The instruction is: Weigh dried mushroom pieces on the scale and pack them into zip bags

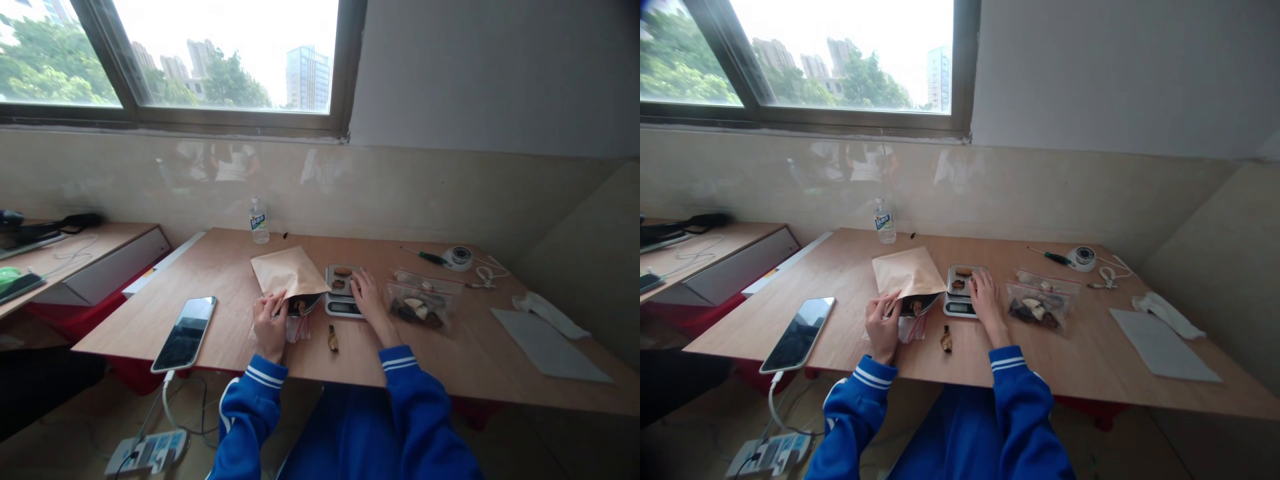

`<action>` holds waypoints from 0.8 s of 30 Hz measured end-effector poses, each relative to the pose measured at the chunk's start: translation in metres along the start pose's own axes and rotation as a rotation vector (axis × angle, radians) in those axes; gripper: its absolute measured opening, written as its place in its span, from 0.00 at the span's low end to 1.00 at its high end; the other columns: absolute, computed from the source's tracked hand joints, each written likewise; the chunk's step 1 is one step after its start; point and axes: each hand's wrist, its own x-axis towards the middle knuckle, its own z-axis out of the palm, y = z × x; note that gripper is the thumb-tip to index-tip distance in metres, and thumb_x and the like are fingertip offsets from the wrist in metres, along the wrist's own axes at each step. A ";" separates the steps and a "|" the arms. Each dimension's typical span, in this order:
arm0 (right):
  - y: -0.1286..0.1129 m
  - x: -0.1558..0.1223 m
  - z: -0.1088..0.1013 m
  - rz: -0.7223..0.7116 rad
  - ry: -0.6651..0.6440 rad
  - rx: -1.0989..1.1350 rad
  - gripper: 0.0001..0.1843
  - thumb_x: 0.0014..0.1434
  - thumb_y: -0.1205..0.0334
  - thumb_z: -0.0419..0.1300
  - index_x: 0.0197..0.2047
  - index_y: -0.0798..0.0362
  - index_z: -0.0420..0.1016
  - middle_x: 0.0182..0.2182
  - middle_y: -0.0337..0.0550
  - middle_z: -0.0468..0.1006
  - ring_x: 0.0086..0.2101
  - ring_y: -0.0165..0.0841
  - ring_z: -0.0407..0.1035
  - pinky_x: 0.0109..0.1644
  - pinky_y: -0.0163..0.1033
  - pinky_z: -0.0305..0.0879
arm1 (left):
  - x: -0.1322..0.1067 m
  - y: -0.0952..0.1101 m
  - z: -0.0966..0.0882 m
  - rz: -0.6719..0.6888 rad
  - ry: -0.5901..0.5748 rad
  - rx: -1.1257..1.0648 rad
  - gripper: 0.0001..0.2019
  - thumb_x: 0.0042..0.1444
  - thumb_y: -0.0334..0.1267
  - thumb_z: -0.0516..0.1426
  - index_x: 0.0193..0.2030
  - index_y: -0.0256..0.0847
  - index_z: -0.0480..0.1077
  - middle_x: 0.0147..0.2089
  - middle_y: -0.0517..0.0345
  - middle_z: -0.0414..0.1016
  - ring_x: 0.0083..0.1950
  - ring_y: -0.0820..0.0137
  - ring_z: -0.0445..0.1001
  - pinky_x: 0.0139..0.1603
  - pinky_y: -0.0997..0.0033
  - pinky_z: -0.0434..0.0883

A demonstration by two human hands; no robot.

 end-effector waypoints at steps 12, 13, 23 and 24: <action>-0.033 -0.003 -0.003 0.005 0.052 0.106 0.23 0.64 0.57 0.46 0.58 0.58 0.64 0.57 0.57 0.66 0.59 0.45 0.56 0.60 0.58 0.53 | 0.000 0.001 0.000 -0.008 -0.018 0.001 0.11 0.57 0.42 0.56 0.44 0.47 0.75 0.36 0.55 0.70 0.45 0.65 0.70 0.45 0.65 0.69; -0.041 -0.018 -0.009 -0.033 0.084 0.148 0.22 0.64 0.58 0.45 0.58 0.56 0.64 0.56 0.55 0.67 0.58 0.43 0.57 0.60 0.56 0.55 | 0.000 0.001 0.000 -0.007 -0.020 0.001 0.11 0.57 0.42 0.56 0.44 0.47 0.75 0.36 0.55 0.70 0.45 0.65 0.70 0.45 0.65 0.68; -0.075 -0.111 -0.021 -0.130 -0.236 0.310 0.16 0.58 0.69 0.52 0.48 0.48 0.71 0.43 0.46 0.75 0.45 0.39 0.69 0.49 0.47 0.67 | 0.000 0.004 -0.002 -0.031 -0.034 -0.039 0.10 0.57 0.42 0.56 0.44 0.47 0.75 0.37 0.55 0.69 0.48 0.63 0.70 0.48 0.64 0.68; -0.072 -0.104 -0.023 -0.130 -0.225 0.337 0.17 0.58 0.70 0.51 0.48 0.48 0.71 0.43 0.45 0.75 0.45 0.39 0.69 0.50 0.47 0.67 | 0.000 0.004 -0.002 -0.030 -0.038 -0.036 0.10 0.57 0.42 0.56 0.44 0.47 0.75 0.37 0.55 0.69 0.48 0.63 0.70 0.48 0.65 0.68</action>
